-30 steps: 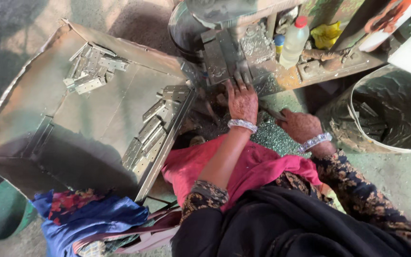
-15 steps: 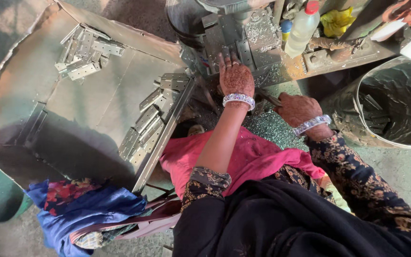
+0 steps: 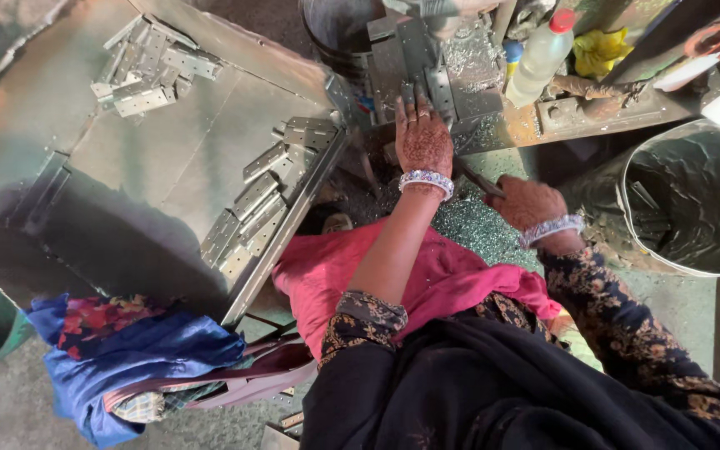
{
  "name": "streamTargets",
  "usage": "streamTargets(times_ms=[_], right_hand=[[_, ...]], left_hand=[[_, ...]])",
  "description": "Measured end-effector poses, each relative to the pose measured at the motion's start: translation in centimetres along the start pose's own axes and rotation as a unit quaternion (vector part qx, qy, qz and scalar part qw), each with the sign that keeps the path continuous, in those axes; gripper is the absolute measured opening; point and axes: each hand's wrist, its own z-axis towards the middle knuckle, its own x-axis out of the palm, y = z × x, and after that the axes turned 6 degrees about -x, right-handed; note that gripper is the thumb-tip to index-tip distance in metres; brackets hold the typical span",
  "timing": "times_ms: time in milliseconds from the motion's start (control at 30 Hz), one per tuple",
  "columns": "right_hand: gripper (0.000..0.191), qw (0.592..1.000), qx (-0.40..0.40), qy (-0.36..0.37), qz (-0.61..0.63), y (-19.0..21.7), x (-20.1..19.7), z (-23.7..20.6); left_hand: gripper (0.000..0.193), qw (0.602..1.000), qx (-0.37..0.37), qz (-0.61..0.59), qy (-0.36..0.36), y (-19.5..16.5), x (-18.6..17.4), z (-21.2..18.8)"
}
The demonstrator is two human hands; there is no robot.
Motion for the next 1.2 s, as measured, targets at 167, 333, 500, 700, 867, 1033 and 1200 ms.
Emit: streamTargets(times_ms=[167, 333, 500, 700, 867, 1033, 1200], right_hand=[[0.047, 0.999, 0.000, -0.036, 0.003, 1.6, 0.3, -1.7], [0.051, 0.998, -0.038, -0.021, -0.053, 1.3, -1.7, -0.8], [0.050, 0.999, -0.034, -0.032, -0.019, 1.6, -2.1, -1.3], [0.050, 0.999, -0.031, -0.025, -0.015, 1.7, -1.8, -1.7], [0.049, 0.999, -0.024, -0.021, -0.013, 1.8, -2.1, -1.2], [0.050, 0.999, -0.018, -0.005, -0.026, 1.7, -2.0, -1.7], [0.048, 0.999, -0.034, -0.028, -0.010, 1.3, -1.5, -1.4]], left_hand=[[0.042, 0.996, -0.003, -0.088, -0.026, 0.6, -0.2, -0.2], [0.040, 0.999, 0.016, -0.040, 0.026, 1.0, -0.2, -0.5], [0.042, 0.996, 0.009, -0.047, -0.074, 0.5, 0.5, -0.1], [0.045, 0.996, 0.017, -0.074, -0.050, 0.9, 0.2, -2.2], [0.057, 0.993, 0.041, -0.092, -0.062, 1.5, -0.3, -4.0], [0.054, 0.984, 0.146, -0.052, -0.084, 1.4, -2.3, -3.1], [0.064, 0.957, 0.010, -0.284, 0.050, 4.4, -6.5, -2.2]])
